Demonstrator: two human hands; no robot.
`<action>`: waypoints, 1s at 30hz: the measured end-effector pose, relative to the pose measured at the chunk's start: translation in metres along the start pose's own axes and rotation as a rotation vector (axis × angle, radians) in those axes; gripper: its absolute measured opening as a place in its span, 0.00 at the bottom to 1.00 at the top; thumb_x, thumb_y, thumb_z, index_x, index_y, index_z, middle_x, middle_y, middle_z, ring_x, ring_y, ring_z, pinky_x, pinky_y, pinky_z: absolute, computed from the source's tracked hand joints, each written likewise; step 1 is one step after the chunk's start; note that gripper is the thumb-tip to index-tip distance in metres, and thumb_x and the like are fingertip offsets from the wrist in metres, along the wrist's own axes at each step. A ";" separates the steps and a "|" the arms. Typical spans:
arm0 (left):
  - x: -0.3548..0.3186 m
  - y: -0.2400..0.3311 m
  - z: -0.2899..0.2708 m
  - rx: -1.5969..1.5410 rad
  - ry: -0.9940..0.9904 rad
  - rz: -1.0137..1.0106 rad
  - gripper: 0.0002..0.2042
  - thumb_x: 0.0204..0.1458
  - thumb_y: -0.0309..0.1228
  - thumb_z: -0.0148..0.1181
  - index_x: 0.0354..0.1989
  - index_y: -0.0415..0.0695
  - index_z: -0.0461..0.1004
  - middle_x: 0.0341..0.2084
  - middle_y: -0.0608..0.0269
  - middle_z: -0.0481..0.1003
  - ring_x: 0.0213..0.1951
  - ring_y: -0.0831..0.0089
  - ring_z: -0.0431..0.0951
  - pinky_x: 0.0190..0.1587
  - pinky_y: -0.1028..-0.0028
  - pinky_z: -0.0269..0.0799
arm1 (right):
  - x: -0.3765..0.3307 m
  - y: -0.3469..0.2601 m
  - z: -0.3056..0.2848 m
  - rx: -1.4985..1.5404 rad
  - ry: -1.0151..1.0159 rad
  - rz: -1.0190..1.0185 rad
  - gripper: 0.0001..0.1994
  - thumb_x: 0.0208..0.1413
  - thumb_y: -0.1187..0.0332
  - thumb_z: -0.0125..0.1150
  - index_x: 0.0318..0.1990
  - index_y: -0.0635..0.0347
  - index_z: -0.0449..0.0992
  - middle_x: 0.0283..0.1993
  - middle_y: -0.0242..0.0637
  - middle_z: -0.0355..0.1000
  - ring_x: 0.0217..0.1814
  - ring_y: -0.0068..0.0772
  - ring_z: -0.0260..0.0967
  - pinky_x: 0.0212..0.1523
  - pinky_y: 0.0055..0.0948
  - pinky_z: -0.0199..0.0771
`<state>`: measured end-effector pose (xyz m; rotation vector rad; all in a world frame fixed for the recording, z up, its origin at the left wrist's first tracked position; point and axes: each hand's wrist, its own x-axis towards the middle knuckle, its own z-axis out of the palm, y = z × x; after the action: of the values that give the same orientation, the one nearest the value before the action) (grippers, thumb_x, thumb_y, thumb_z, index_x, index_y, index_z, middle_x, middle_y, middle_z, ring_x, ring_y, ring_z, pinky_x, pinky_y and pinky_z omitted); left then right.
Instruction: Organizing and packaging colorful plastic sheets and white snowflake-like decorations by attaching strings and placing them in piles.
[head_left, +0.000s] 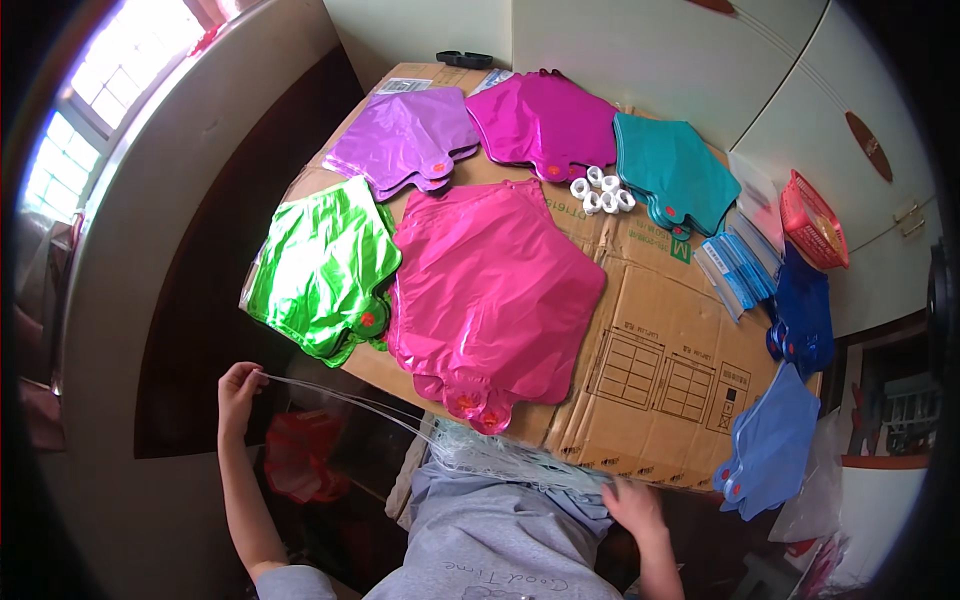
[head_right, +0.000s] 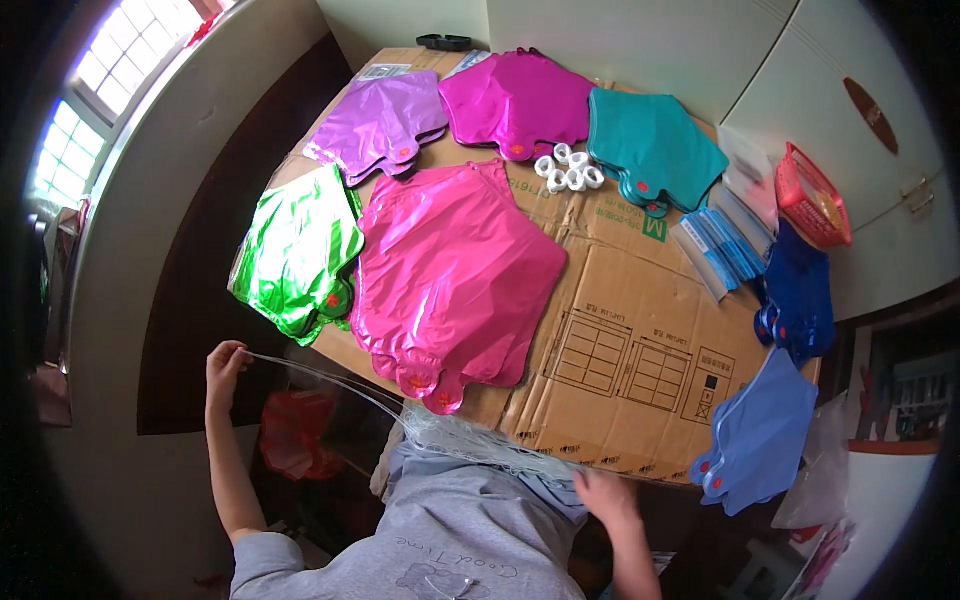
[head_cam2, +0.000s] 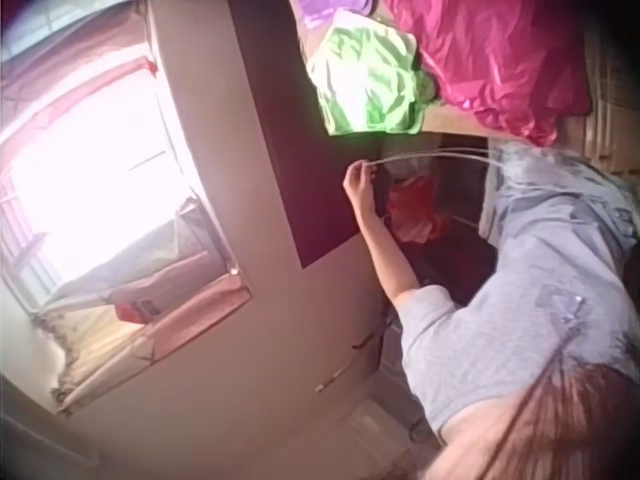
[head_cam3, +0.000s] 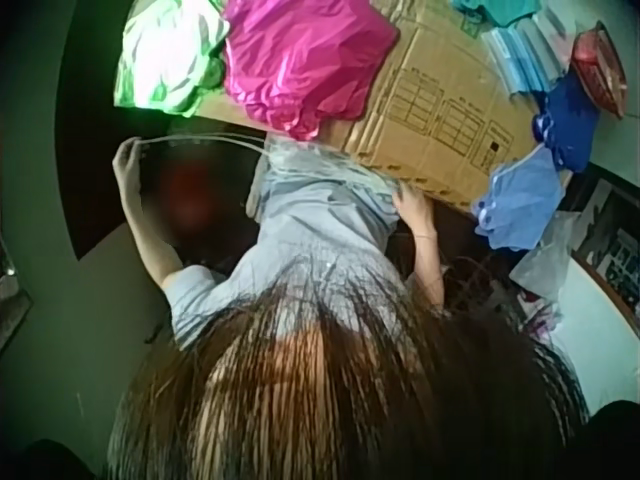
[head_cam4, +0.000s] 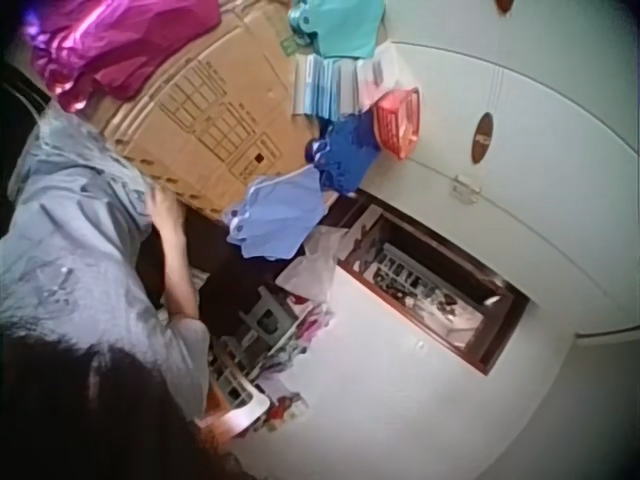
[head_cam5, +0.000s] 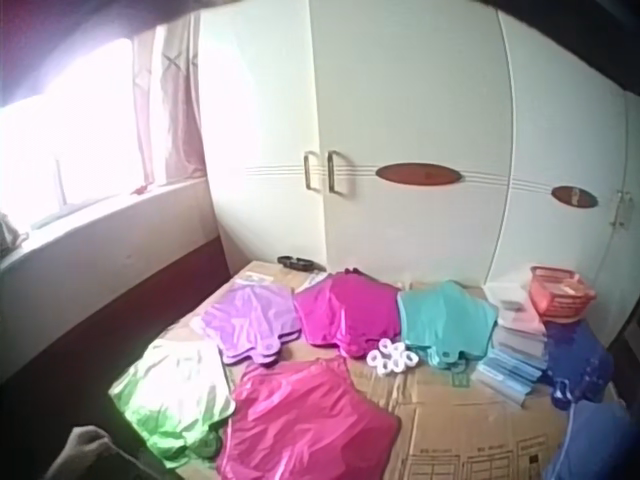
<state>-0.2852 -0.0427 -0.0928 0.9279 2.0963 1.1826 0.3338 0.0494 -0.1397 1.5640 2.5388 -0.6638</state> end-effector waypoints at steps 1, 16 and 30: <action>-0.002 0.000 0.004 -0.008 0.011 0.000 0.05 0.56 0.27 0.52 0.35 0.40 0.72 0.25 0.69 0.75 0.29 0.85 0.73 0.31 0.84 0.65 | 0.007 -0.017 -0.002 0.070 -0.049 0.005 0.13 0.49 0.63 0.59 0.40 0.59 0.74 0.37 0.44 0.73 0.38 0.45 0.73 0.35 0.37 0.74; -0.018 0.010 -0.019 -0.269 0.173 0.020 0.05 0.57 0.30 0.54 0.36 0.42 0.72 0.26 0.69 0.75 0.30 0.85 0.74 0.31 0.85 0.64 | 0.144 -0.207 0.057 0.281 0.253 -0.577 0.09 0.47 0.64 0.61 0.25 0.60 0.74 0.33 0.40 0.68 0.36 0.42 0.70 0.36 0.37 0.70; -0.008 -0.037 -0.025 -0.233 0.226 -0.088 0.05 0.56 0.31 0.55 0.37 0.44 0.72 0.25 0.72 0.74 0.29 0.86 0.74 0.30 0.86 0.64 | 0.141 -0.191 0.058 1.003 -0.158 -0.325 0.15 0.56 0.57 0.55 0.37 0.60 0.78 0.34 0.39 0.76 0.38 0.36 0.73 0.40 0.29 0.70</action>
<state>-0.3100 -0.0755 -0.1132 0.6139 2.0887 1.5059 0.0925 0.0695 -0.1732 1.1257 2.4447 -2.2383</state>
